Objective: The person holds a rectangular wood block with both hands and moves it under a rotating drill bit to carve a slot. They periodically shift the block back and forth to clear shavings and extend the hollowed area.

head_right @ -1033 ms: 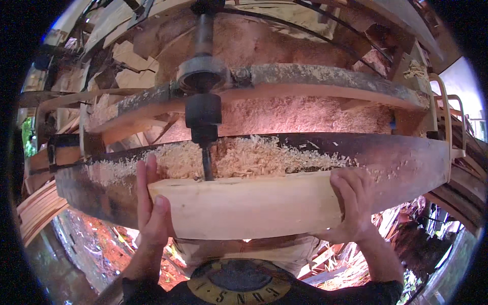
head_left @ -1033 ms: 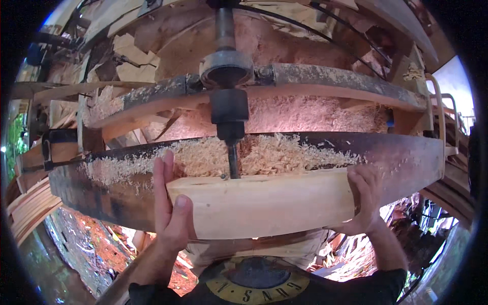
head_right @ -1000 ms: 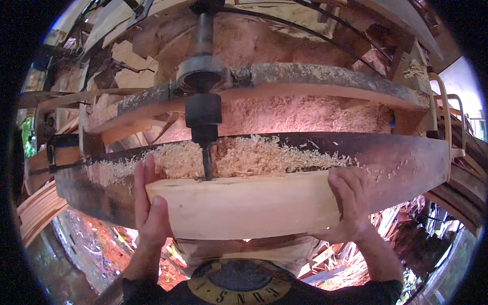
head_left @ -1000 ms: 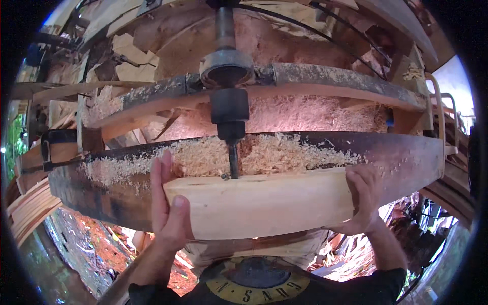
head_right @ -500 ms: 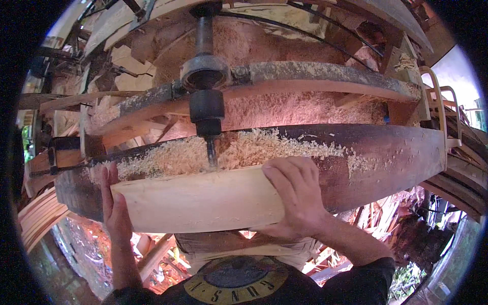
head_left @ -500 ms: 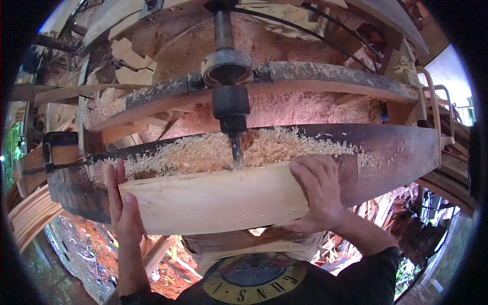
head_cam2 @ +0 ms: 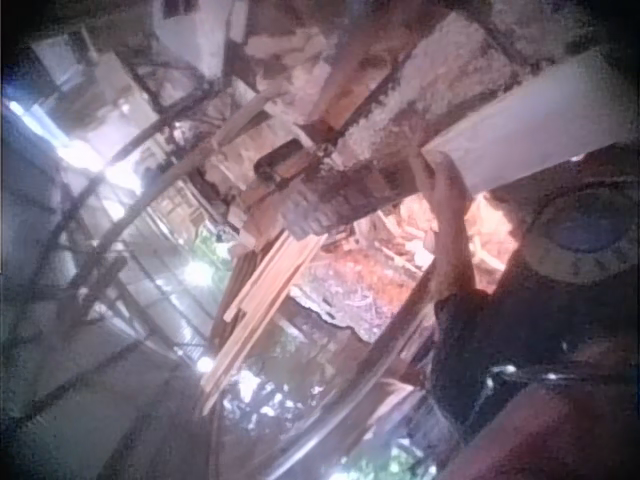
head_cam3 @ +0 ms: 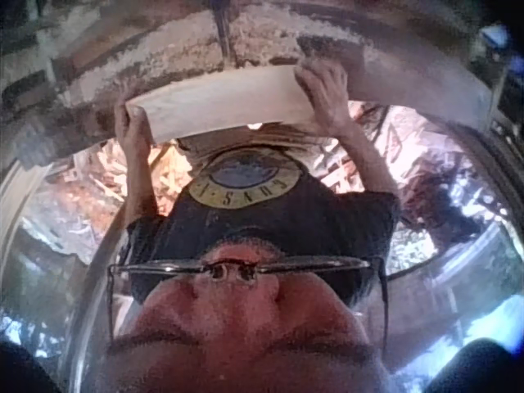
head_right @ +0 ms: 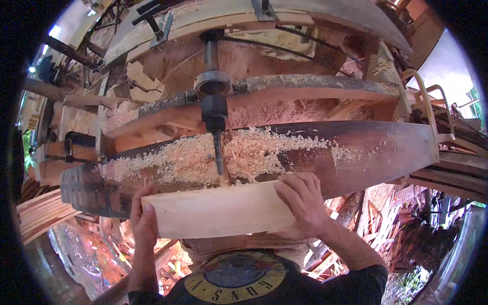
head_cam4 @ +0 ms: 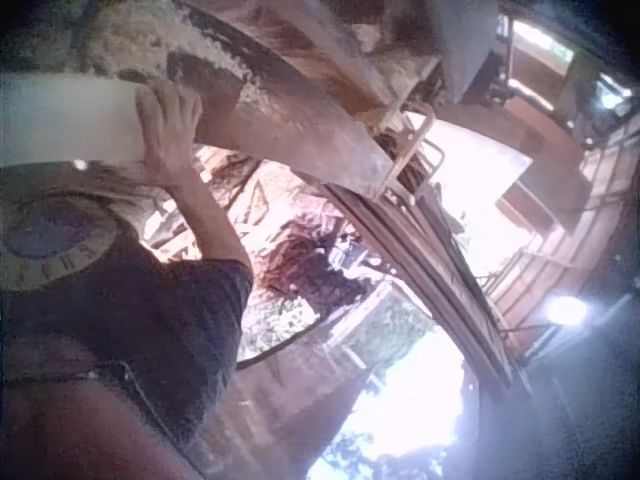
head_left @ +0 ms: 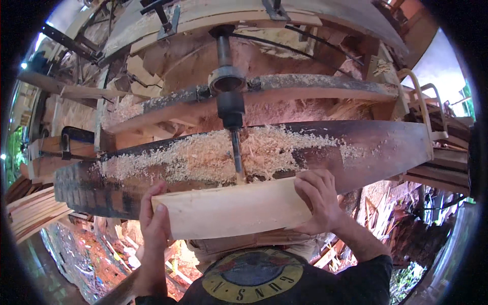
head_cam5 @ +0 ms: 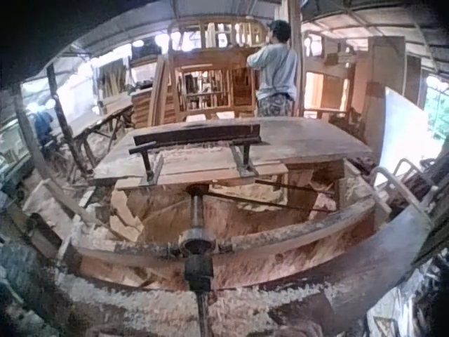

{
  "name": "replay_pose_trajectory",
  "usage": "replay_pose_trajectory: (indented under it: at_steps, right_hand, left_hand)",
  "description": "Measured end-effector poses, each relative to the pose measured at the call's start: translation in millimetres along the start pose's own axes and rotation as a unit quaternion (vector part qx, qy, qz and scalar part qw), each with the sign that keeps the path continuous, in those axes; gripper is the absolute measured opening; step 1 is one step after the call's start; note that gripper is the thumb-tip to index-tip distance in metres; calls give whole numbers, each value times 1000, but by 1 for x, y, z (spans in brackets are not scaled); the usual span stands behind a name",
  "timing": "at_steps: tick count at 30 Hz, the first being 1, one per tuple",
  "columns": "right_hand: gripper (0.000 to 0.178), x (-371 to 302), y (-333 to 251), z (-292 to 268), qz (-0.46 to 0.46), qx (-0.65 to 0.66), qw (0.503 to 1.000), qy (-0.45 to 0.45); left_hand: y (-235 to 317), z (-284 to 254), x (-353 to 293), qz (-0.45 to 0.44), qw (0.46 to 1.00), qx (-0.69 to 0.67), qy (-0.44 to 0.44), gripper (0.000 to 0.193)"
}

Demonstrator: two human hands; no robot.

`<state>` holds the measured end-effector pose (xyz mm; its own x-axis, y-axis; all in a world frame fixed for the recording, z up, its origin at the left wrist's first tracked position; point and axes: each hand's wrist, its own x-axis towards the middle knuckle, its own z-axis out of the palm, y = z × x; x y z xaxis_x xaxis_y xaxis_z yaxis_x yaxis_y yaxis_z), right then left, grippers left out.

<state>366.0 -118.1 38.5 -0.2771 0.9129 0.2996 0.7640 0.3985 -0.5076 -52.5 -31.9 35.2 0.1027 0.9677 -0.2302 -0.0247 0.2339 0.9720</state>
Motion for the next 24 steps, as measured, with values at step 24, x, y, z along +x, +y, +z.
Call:
replay_pose_trajectory:
  at_steps: [24]
  right_hand:
    - [77,-125,64,-95,333,378,794,339]
  left_hand:
    - [72,199,-35,192,861,-70,-465,46]
